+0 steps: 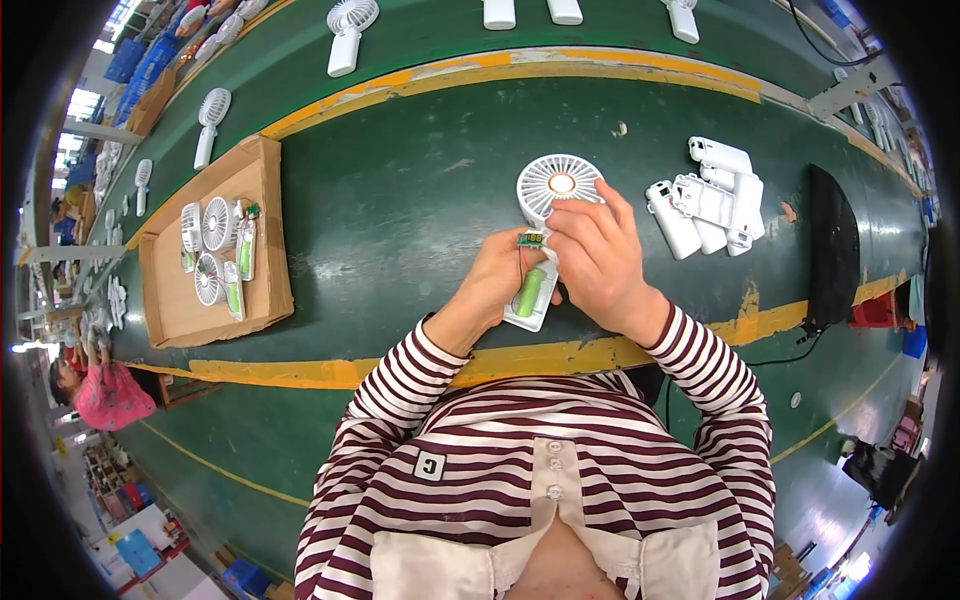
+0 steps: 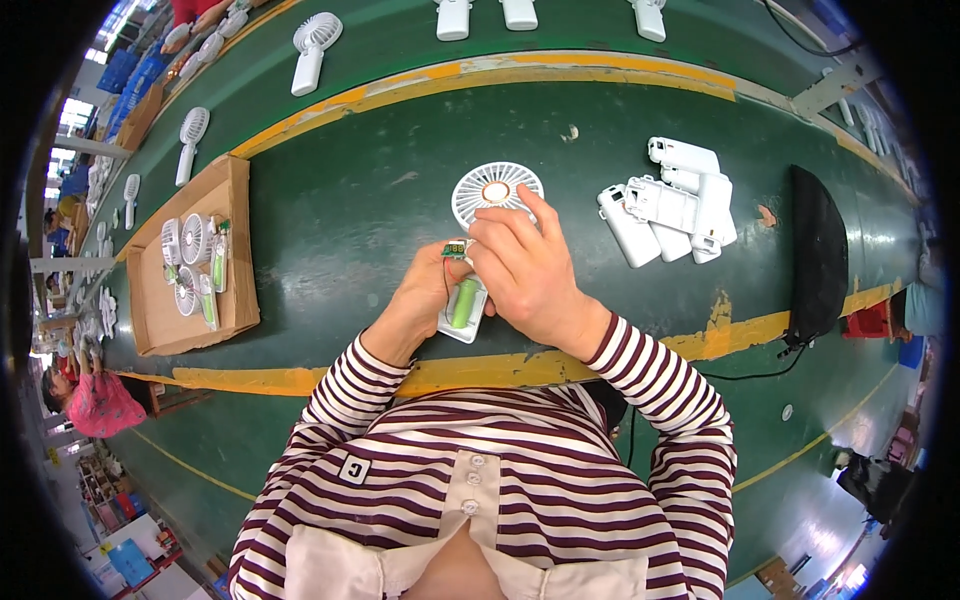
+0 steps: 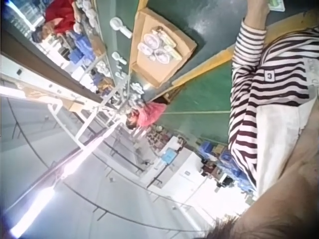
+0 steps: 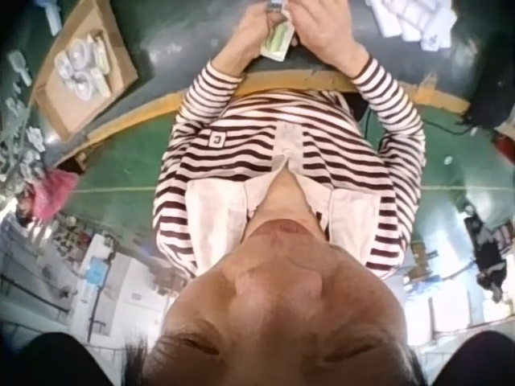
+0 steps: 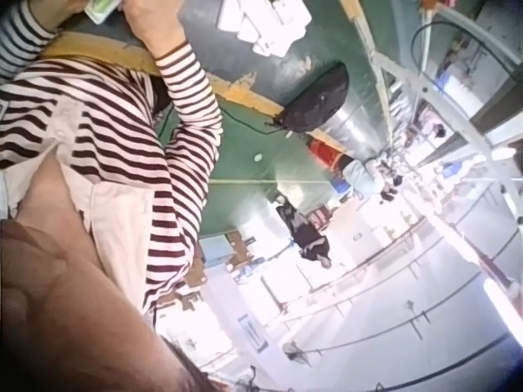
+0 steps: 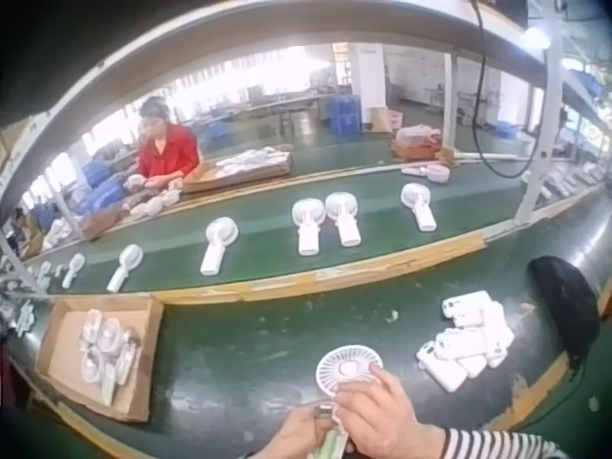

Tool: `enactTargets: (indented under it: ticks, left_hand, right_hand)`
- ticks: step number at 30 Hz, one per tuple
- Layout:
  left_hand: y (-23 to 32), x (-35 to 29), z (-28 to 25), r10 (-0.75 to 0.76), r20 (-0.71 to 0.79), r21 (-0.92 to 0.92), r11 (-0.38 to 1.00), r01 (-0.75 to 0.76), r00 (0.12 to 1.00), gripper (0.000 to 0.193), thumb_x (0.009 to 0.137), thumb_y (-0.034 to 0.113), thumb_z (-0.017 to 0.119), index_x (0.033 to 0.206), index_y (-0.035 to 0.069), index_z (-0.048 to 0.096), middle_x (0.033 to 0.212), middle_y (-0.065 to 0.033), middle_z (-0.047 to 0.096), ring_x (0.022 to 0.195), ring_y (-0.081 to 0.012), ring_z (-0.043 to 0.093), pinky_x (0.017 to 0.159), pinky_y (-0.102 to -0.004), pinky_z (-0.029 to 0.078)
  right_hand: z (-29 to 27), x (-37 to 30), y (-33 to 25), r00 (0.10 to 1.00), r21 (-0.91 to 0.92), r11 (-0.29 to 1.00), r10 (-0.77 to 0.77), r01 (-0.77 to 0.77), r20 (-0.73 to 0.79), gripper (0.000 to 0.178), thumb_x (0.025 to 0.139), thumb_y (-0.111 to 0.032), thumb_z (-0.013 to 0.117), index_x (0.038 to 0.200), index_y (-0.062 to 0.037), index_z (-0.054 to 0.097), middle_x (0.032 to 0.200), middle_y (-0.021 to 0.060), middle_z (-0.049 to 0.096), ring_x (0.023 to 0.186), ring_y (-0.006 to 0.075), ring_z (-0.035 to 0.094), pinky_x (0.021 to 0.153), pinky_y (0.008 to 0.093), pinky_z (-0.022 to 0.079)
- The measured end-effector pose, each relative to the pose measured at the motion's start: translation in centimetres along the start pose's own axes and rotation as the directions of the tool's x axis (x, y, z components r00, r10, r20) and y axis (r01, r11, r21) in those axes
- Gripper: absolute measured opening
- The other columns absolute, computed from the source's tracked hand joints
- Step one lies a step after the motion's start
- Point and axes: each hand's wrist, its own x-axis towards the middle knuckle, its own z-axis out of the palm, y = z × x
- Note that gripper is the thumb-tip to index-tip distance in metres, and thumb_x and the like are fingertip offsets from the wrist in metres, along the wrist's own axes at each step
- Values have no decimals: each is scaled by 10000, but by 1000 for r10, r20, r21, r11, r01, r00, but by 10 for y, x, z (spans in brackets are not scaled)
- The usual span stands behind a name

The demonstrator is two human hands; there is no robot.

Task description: The person assembles portable electric fans by fitting the internal wiring and circuit boards into the handle casings, snapping the back covers closed by hand, and placing the assembled fans onto a conveyor belt.

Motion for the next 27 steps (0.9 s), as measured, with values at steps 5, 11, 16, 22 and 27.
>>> enactTargets:
  ticks: [5,11,16,22,27]
  left_hand:
    - [5,1,0,49,-87,-176,982,-64,995,257,867,161,443,996,-30,558,839,-98,612,690,-162,613,599,-272,511]
    - [9,-2,9,101,-114,-162,980,-119,988,275,870,170,465,1039,-17,575,893,-51,615,732,-103,588,618,-235,483]
    - [5,-1,9,94,-120,-141,984,-111,988,270,870,166,473,1027,-26,581,887,-62,614,739,-111,585,630,-238,477]
    - [4,1,11,88,-127,-117,988,-103,988,274,876,165,464,997,-55,574,892,-90,611,750,-140,591,648,-260,487]
    - [15,-2,20,28,-156,-172,983,-55,987,324,887,156,400,1045,-105,507,945,-161,603,807,-229,620,693,-346,523]
  right_hand:
    - [8,-16,-7,985,32,998,60,-55,-161,155,616,-45,589,766,-43,552,988,94,550,967,258,556,927,501,348]
    - [15,-27,-8,980,36,996,86,-81,-179,172,596,-56,595,768,-71,584,930,56,565,951,234,554,970,510,295]
    - [10,-29,-5,989,43,997,73,-68,-132,121,634,-55,601,752,-63,575,836,43,569,919,206,564,965,520,292]
    - [0,-24,2,983,143,973,183,-182,5,155,651,-17,605,795,-44,554,828,63,540,831,236,556,867,442,398]
    - [-13,-13,9,942,414,852,332,-322,48,195,643,99,548,818,15,532,921,104,518,785,290,540,614,322,460]
